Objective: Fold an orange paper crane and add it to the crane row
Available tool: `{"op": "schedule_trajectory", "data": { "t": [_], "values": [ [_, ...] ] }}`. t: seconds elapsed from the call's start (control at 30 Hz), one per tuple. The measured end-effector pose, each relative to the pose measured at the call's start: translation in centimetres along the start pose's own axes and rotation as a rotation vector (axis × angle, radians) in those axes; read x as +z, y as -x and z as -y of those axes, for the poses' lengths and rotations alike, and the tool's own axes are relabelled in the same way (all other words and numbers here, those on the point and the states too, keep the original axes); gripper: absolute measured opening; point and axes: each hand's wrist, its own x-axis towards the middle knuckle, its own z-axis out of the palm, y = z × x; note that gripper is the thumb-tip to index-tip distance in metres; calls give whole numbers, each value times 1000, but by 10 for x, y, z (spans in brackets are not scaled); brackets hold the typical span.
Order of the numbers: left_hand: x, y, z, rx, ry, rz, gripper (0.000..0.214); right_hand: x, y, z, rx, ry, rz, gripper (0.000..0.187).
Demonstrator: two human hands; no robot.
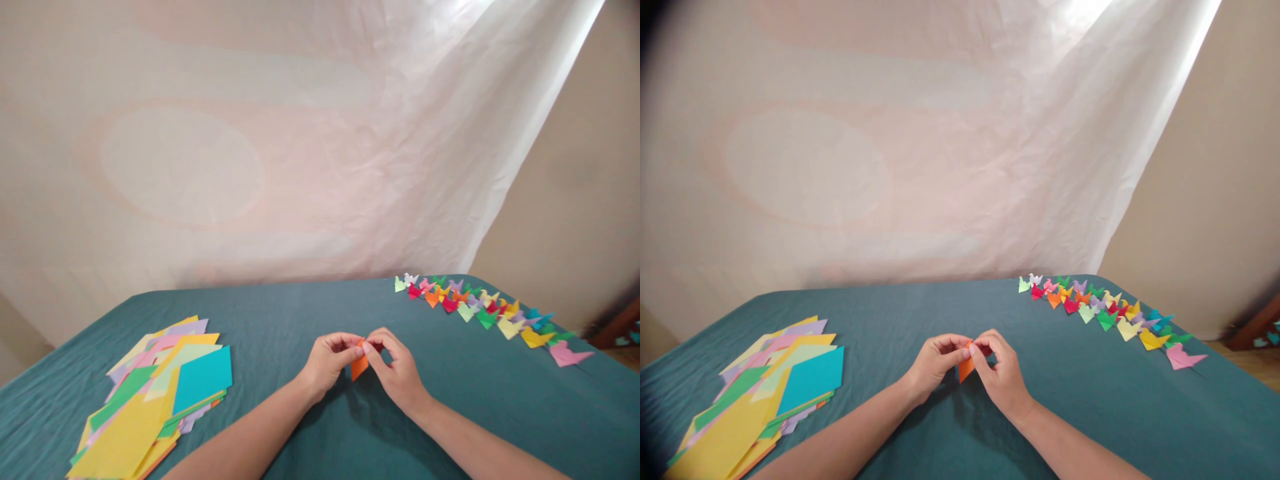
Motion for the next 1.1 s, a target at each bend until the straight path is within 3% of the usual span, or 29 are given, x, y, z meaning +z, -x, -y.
{"op": "schedule_trajectory", "data": {
  "t": [0.33,0.63,1.1],
  "values": [
    [-5,-5,13,-13,-40,31,41,0,-3,-9,92,24,18,24],
    [-6,-7,10,18,-19,-125,40,2,-5,-14,236,-89,96,35],
    [-7,-9,11,27,-10,-123,39,3,-3,-17,124,63,130,28]
  ]
}}
